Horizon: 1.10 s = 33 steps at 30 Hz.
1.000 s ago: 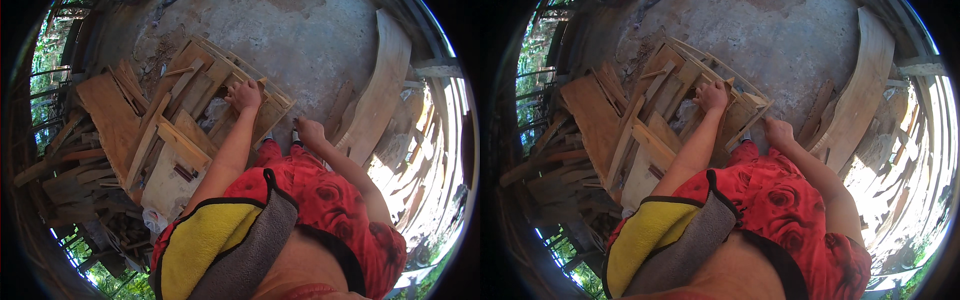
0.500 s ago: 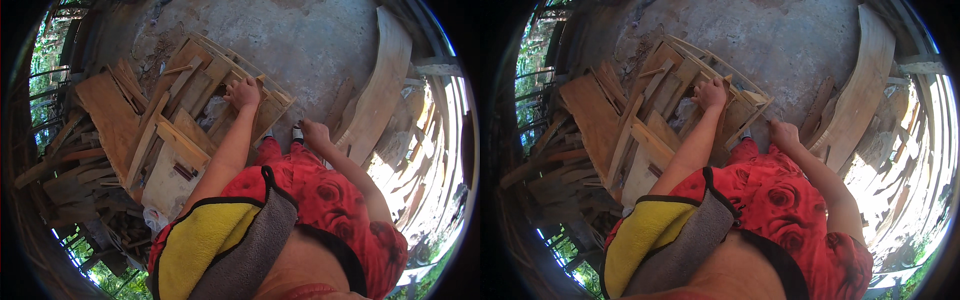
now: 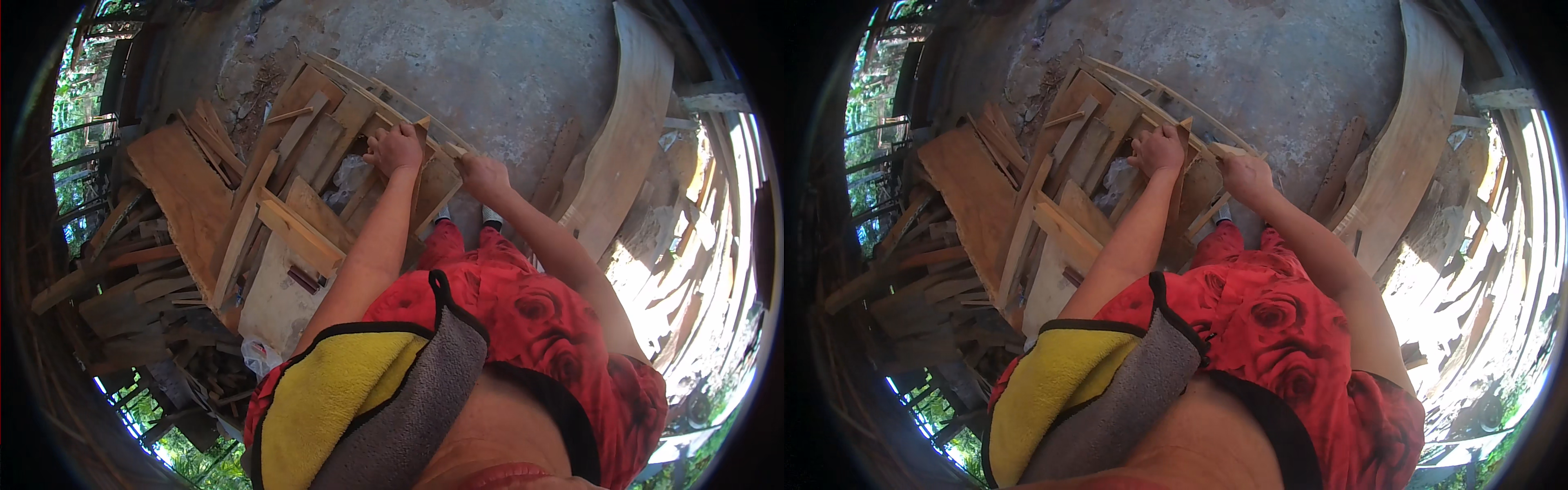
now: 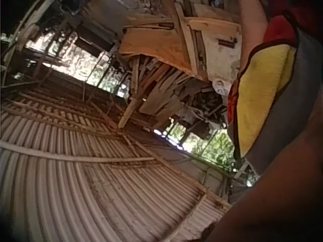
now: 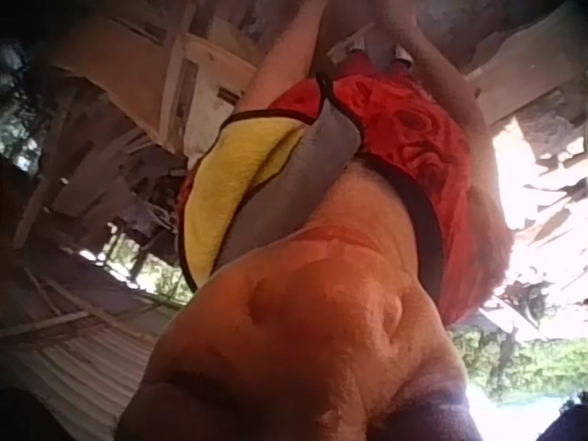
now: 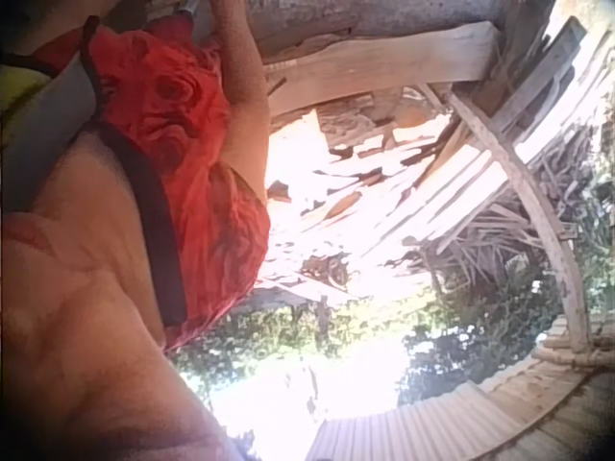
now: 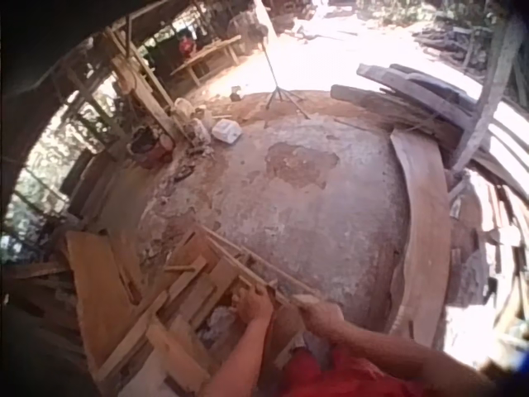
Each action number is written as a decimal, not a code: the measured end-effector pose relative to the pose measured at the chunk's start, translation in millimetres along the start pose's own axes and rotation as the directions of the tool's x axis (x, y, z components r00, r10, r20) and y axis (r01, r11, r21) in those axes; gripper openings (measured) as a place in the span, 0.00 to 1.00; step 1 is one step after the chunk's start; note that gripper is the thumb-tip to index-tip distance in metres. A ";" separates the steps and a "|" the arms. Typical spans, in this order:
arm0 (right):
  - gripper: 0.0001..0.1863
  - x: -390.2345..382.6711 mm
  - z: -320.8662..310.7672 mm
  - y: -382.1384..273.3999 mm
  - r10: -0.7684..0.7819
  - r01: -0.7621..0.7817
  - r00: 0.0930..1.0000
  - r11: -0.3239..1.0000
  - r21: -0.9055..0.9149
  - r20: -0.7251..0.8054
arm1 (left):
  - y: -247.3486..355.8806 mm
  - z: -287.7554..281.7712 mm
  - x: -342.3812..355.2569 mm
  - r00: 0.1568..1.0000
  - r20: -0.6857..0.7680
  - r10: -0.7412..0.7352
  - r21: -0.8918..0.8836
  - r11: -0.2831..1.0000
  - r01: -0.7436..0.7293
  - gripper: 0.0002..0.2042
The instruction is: The person holds a triangular wooden piece on a workbench and cuts along its edge using a saw blade.
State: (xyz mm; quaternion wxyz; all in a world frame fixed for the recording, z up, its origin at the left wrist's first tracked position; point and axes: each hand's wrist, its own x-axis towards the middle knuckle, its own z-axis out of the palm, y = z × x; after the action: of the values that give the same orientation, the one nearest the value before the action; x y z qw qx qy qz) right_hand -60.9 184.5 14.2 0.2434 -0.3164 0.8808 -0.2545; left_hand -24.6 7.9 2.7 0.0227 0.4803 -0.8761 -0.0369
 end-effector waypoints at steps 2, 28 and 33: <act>0.16 -46.2 -0.4 28.1 0.040 -0.039 0.999 0.998 -0.046 0.036 | 0.1 -0.7 -0.9 1.000 0.026 -0.007 0.021 1.000 0.007 0.20; 0.15 -72.6 0.3 40.2 0.070 -0.064 0.993 0.996 -0.068 0.094 | 2.7 -7.5 -1.9 0.995 0.099 -0.012 0.048 0.999 0.007 0.21; 0.16 26.9 12.1 2.2 -0.061 0.064 0.995 0.997 0.035 -0.081 | 6.1 4.2 -0.2 0.999 -0.014 0.050 0.089 0.995 -0.049 0.20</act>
State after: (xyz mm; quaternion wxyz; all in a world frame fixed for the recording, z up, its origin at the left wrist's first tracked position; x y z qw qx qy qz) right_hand -73.0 164.1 -3.4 0.2060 -0.3287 0.8747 -0.2907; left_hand -29.9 11.6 -0.9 0.0093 0.4592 -0.8883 0.0064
